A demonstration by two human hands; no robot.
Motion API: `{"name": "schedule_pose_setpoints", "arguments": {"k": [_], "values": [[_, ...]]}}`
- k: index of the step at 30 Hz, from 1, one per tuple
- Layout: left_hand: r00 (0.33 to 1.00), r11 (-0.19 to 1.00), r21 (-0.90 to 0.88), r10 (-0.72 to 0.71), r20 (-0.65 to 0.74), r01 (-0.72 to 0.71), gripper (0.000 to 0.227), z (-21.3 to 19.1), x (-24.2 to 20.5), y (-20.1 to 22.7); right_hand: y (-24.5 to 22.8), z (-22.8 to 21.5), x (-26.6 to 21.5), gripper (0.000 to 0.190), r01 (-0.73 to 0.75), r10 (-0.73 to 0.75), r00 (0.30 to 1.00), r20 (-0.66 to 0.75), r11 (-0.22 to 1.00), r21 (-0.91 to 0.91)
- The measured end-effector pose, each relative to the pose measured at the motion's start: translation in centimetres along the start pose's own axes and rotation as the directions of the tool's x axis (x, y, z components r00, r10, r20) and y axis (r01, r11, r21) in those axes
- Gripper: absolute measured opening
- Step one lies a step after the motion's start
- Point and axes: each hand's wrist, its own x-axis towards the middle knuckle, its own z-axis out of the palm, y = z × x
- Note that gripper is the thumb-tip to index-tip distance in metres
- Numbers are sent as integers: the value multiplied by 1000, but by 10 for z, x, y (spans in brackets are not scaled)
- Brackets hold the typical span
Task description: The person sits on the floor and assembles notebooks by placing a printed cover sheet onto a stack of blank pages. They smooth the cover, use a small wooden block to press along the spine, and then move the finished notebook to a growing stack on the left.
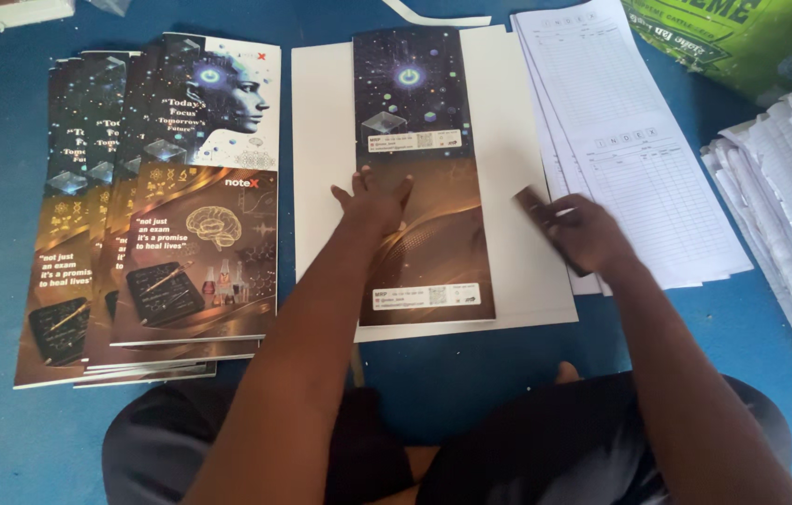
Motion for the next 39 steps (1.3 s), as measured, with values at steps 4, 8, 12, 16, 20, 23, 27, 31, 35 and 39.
{"name": "schedule_pose_setpoints", "arguments": {"k": [4, 8, 12, 16, 20, 23, 27, 31, 35, 39], "values": [[1000, 1000, -18, 6, 6, -6, 71, 2, 0, -4, 31, -22, 19, 44, -186, 217, 929, -301, 974, 129], [999, 999, -34, 10, 36, -9, 67, -2, 0, -6, 49, -24, 23, 36, -300, 263, 850, -457, 954, -9], [993, 1000, -26, -7, 119, 10, 82, -5, -6, -10, 47, -12, 22, 35, -467, 339, 807, -483, 867, -171], [989, 998, -62, 1, 146, 9, 83, -7, -8, -10, 40, -2, 27, 40, -404, 168, 822, -544, 846, -348], [991, 999, -32, 27, 131, -23, 89, -6, -7, -15, 26, 26, 40, 50, -88, -4, 929, -370, 969, -231], [997, 998, -21, 62, 46, -62, 89, 1, -8, -21, 7, 53, 40, 44, -48, 52, 987, -151, 998, 27], [961, 987, -32, 143, -238, -155, 82, 21, -24, -27, -24, 83, 20, 39, -86, 69, 994, 85, 970, 226], [927, 968, -189, 87, -364, -165, 56, 35, -52, 3, -48, 95, 4, 45, -96, 62, 987, 147, 967, 237], [955, 937, -317, 50, -291, -146, 104, 34, -90, 42, -60, 98, -1, 55, -172, 68, 957, 281, 915, 365], [971, 944, -301, 65, -229, -134, 124, 21, -109, 61, -70, 88, -8, 64, -177, -14, 938, 346, 839, 514]]}}
